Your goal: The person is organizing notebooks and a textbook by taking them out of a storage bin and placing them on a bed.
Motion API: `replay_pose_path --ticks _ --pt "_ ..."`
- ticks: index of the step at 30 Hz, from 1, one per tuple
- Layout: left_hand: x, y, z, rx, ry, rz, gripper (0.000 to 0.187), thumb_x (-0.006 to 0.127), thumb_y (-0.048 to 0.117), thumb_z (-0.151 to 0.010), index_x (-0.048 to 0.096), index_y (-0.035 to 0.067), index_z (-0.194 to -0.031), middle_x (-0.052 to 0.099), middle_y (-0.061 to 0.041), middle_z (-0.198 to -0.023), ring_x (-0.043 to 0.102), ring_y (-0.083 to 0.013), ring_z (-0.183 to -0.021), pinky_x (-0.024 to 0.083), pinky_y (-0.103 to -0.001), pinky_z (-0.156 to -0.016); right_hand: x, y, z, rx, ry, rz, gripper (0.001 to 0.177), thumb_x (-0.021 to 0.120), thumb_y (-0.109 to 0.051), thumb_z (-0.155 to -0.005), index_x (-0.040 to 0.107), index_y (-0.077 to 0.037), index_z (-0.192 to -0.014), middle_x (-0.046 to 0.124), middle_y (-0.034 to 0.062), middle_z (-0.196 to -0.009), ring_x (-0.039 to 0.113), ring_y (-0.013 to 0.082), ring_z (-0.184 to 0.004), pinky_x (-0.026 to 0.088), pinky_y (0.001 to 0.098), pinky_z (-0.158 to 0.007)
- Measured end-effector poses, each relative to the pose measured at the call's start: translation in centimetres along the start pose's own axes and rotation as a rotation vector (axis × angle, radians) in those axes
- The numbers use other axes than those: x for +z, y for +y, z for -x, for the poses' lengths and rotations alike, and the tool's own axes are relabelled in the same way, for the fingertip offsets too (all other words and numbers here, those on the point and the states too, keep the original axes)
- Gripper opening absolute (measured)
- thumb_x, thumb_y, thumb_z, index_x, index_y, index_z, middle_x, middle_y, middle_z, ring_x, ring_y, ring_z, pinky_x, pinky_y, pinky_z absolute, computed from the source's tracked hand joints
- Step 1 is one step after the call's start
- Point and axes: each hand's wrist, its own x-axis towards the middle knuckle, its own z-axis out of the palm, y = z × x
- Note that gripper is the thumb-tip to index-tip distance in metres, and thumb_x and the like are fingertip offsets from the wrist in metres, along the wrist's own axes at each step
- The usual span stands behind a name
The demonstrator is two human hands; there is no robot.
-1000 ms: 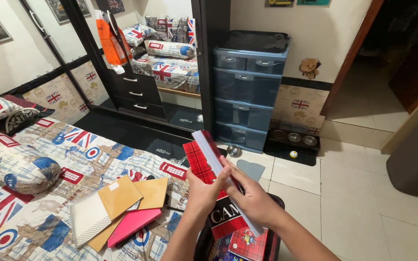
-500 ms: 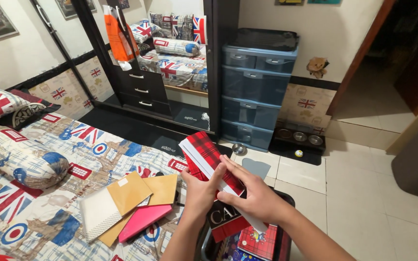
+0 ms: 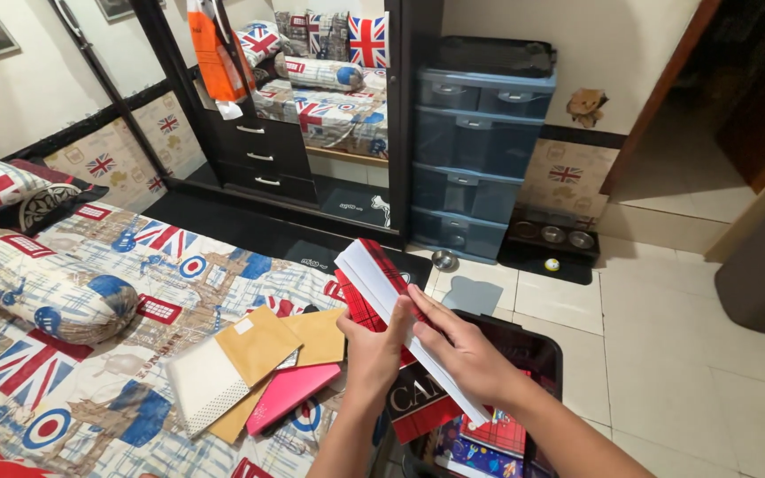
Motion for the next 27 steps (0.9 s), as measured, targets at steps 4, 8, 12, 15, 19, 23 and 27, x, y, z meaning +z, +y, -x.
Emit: replay_pose_path --ticks 4,8,12,15,19,23,27 --pt "-1.2 -0.1 0.0 0.047 -0.005 -0.015 0.127 0.074 0.072 -0.068 0.011 -0.007 -0.146 0.06 -0.024 -0.133 0.066 -0.0267 -0.12 0.052 -0.034 -0.099 1.3 -0.6 -0.1 0.032 0.005 0.004 0.069 0.054 -0.037 -0.099 0.032 -0.011 -0.159 0.038 0.0085 -0.166 0.035 0.0189 -0.153 0.026 0.0323 -0.12" --pt "-2.2 -0.6 -0.2 -0.011 0.057 -0.169 0.13 0.067 0.079 -0.069 0.01 -0.007 -0.149 0.059 -0.028 -0.131 0.065 -0.0324 -0.122 0.05 -0.038 -0.103 2.5 -0.9 -0.5 0.153 0.029 -0.133 0.068 0.053 -0.039 -0.1 0.033 -0.017 -0.161 0.058 0.0085 -0.147 0.052 0.0149 -0.127 0.04 0.0296 -0.106" --pt "-3.3 0.0 0.2 -0.02 0.103 -0.22 0.13 0.059 0.085 -0.066 0.016 -0.005 -0.149 0.059 -0.03 -0.13 0.066 -0.0364 -0.122 0.052 -0.041 -0.103 3.2 -1.1 -1.0 0.187 0.023 -0.267 0.067 0.054 -0.042 -0.099 0.039 -0.019 -0.16 0.069 0.0038 -0.123 0.061 0.0073 -0.098 0.052 0.0248 -0.087" --pt "-4.1 -0.1 0.3 0.007 0.158 -0.207 0.129 0.059 0.086 -0.066 0.018 -0.004 -0.149 0.058 -0.028 -0.132 0.066 -0.036 -0.122 0.052 -0.042 -0.104 3.7 -1.8 -1.4 0.26 0.03 -0.266 0.066 0.054 -0.041 -0.097 0.041 -0.02 -0.159 0.072 0.0042 -0.115 0.064 0.0078 -0.091 0.054 0.025 -0.08" --pt "-5.2 -0.1 0.8 -0.003 0.217 -0.227 0.13 0.057 0.087 -0.067 0.016 -0.003 -0.151 0.058 -0.028 -0.133 0.063 -0.0365 -0.124 0.05 -0.044 -0.104 5.0 -1.5 -1.8 0.348 0.023 -0.265 0.067 0.055 -0.041 -0.097 0.04 -0.025 -0.161 0.071 0.0074 -0.106 0.062 0.0108 -0.082 0.054 0.0282 -0.075" --pt "-6.1 -0.3 0.9 -0.006 0.263 -0.283 0.129 0.054 0.089 -0.067 0.02 -0.003 -0.15 0.059 -0.028 -0.132 0.064 -0.037 -0.124 0.05 -0.044 -0.104 6.1 0.1 -2.3 0.257 -0.003 -0.326 0.069 0.057 -0.043 -0.096 0.041 -0.022 -0.16 0.07 0.0065 -0.114 0.061 0.0116 -0.092 0.052 0.0295 -0.081" --pt "-6.4 -0.5 1.0 -0.102 0.274 -0.355 0.133 0.049 0.091 -0.066 0.014 -0.002 -0.155 0.06 -0.028 -0.132 0.063 -0.0381 -0.125 0.05 -0.046 -0.104 6.3 -0.2 -2.4 0.178 -0.028 -0.26 0.071 0.057 -0.048 -0.094 0.043 -0.018 -0.157 0.069 0.0054 -0.124 0.063 0.0115 -0.109 0.051 0.028 -0.093"
